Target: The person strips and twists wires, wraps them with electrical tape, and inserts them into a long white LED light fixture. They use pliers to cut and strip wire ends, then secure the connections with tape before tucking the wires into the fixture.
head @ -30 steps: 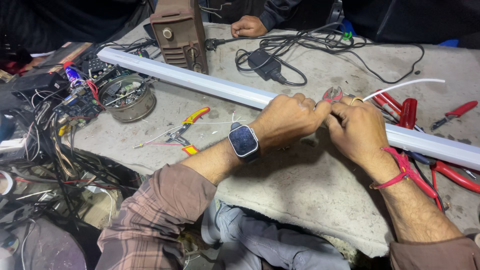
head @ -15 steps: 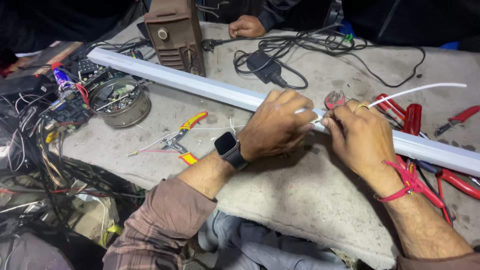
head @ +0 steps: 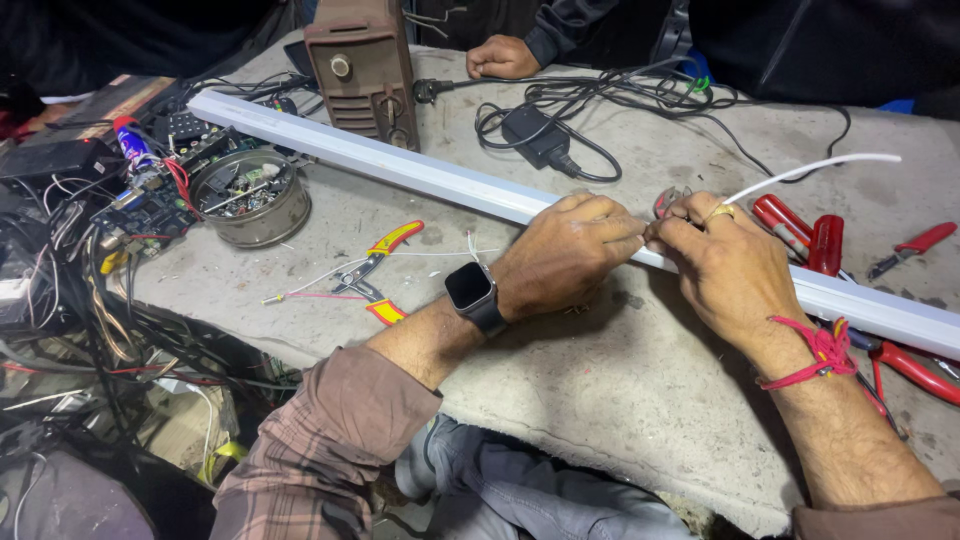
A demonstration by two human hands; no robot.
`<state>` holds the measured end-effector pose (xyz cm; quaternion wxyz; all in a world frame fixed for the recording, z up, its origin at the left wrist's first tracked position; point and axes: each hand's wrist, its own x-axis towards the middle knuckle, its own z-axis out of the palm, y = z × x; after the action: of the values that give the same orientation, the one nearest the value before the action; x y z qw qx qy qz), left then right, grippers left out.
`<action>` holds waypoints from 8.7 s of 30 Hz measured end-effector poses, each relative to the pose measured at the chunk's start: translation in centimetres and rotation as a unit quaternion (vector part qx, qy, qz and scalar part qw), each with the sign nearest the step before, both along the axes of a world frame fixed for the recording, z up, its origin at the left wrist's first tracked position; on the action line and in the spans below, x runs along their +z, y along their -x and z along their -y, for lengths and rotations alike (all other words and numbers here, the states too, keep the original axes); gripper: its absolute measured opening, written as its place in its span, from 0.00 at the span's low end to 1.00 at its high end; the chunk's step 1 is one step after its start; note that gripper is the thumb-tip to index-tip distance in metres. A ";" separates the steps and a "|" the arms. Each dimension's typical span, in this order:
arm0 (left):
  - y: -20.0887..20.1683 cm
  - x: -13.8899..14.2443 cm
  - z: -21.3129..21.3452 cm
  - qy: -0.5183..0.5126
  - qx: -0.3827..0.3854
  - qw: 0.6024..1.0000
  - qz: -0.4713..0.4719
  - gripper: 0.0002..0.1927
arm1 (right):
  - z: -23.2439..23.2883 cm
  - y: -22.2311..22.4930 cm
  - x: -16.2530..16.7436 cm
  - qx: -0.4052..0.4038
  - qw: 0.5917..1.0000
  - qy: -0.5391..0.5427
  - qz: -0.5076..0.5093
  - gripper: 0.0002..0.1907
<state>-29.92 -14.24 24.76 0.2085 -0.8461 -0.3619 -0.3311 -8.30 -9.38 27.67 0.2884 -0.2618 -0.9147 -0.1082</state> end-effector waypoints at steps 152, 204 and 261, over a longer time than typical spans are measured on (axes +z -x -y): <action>2.5 -2.2 1.5 -0.034 0.040 0.997 0.059 0.18 | 1.0 1.0 2.3 -0.012 0.985 0.163 0.059 0.10; -1.5 0.1 1.0 0.015 0.062 0.994 0.087 0.25 | -5.0 -6.8 -0.6 -0.099 0.972 0.177 -0.118 0.34; -0.2 -0.3 -2.2 0.073 0.042 0.996 0.021 0.27 | -1.9 -2.2 0.1 -0.155 0.966 0.188 0.092 0.40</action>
<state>-29.70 -12.08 24.48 0.1523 -0.8358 -0.4247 -0.3130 -6.10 -7.48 27.81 0.1285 -0.4387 -0.8894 -0.0010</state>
